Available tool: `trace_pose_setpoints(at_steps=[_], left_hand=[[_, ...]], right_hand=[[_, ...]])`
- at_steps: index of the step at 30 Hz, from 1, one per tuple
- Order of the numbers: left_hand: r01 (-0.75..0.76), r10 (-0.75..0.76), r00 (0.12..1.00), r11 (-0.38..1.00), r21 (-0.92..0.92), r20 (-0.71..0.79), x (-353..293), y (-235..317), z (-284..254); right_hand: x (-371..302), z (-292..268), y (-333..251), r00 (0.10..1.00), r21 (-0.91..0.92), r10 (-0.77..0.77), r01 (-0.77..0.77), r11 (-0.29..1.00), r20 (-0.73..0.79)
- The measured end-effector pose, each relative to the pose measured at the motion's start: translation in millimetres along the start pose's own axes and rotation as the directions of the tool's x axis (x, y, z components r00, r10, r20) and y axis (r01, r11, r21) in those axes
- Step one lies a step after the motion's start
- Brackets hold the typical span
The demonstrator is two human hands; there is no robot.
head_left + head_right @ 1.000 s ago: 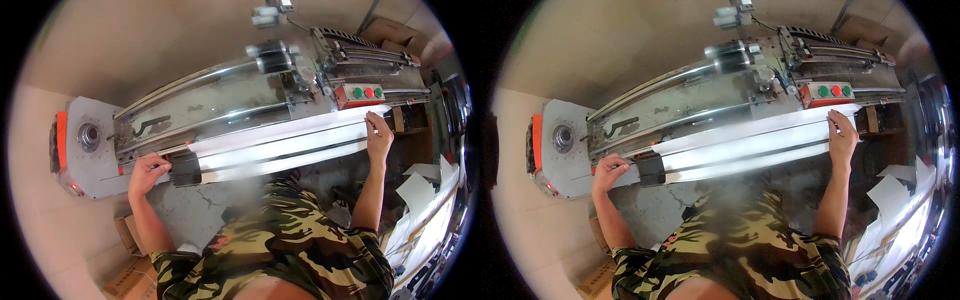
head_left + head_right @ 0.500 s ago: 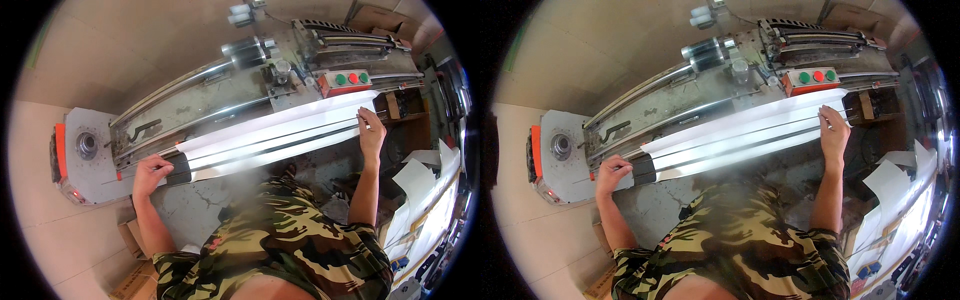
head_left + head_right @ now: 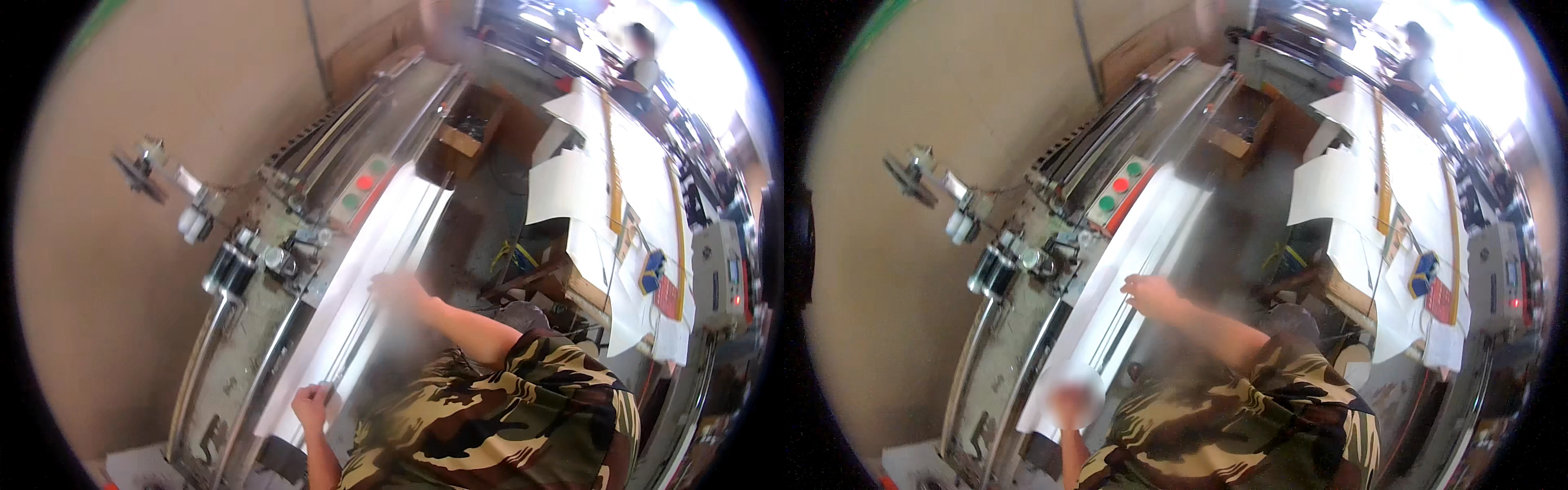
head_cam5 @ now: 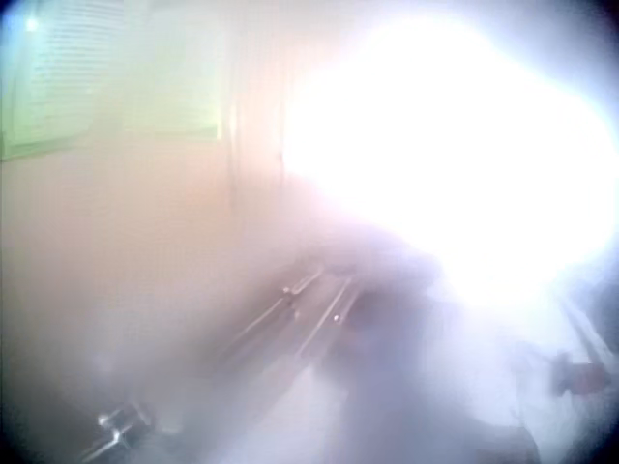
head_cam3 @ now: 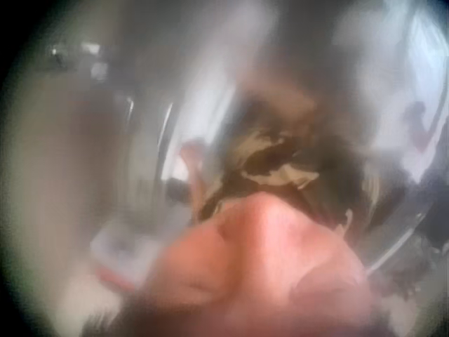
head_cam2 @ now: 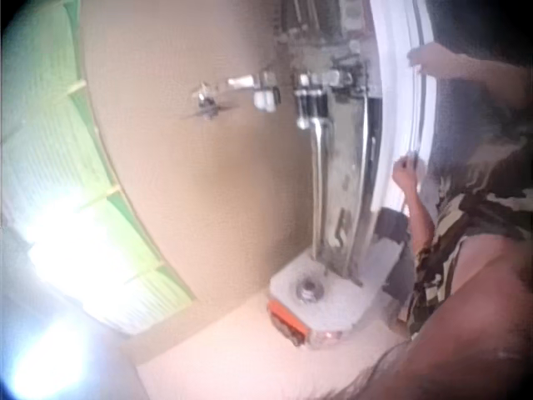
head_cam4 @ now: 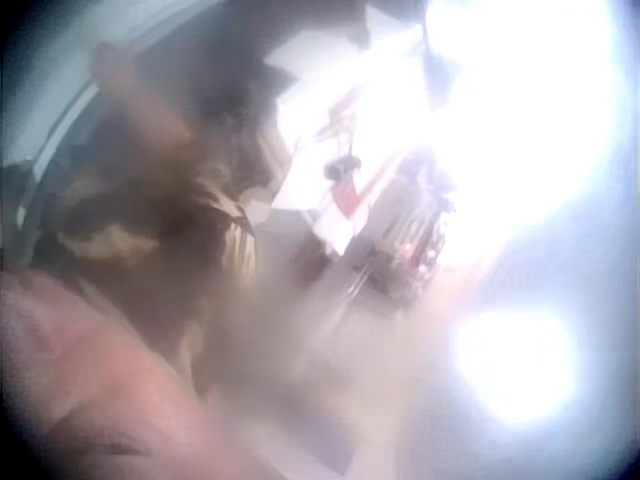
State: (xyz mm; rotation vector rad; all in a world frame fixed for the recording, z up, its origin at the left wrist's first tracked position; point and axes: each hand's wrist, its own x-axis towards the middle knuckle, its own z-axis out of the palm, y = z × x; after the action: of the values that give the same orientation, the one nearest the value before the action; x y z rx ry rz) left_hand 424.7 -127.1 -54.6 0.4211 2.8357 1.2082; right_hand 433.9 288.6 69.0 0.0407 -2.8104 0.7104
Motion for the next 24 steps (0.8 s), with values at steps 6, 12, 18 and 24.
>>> trace_pose_setpoints(at_steps=[6,12,18,24], left_hand=[[-0.106,0.049,0.968,0.969,0.225,0.246,33.4,95.7,-14.6],[-0.256,0.109,0.863,0.936,0.242,0.492,58.8,61.3,18.6],[-0.609,0.569,0.721,0.793,-0.029,0.397,117.3,245.4,13.0],[-0.474,0.995,-0.028,0.067,-0.878,0.092,104.4,593.1,57.8]], right_hand=[[-30.6,-34.1,-9.8,0.965,0.078,0.262,-0.261,0.962,0.001],[-77.3,-58.4,-16.8,0.883,0.148,0.467,-0.455,0.878,-0.054],[-75.1,-87.7,14.0,0.886,0.154,0.462,-0.453,0.878,-0.033],[-58.8,-115.8,105.7,0.907,0.258,0.317,-0.248,0.934,-0.277]])
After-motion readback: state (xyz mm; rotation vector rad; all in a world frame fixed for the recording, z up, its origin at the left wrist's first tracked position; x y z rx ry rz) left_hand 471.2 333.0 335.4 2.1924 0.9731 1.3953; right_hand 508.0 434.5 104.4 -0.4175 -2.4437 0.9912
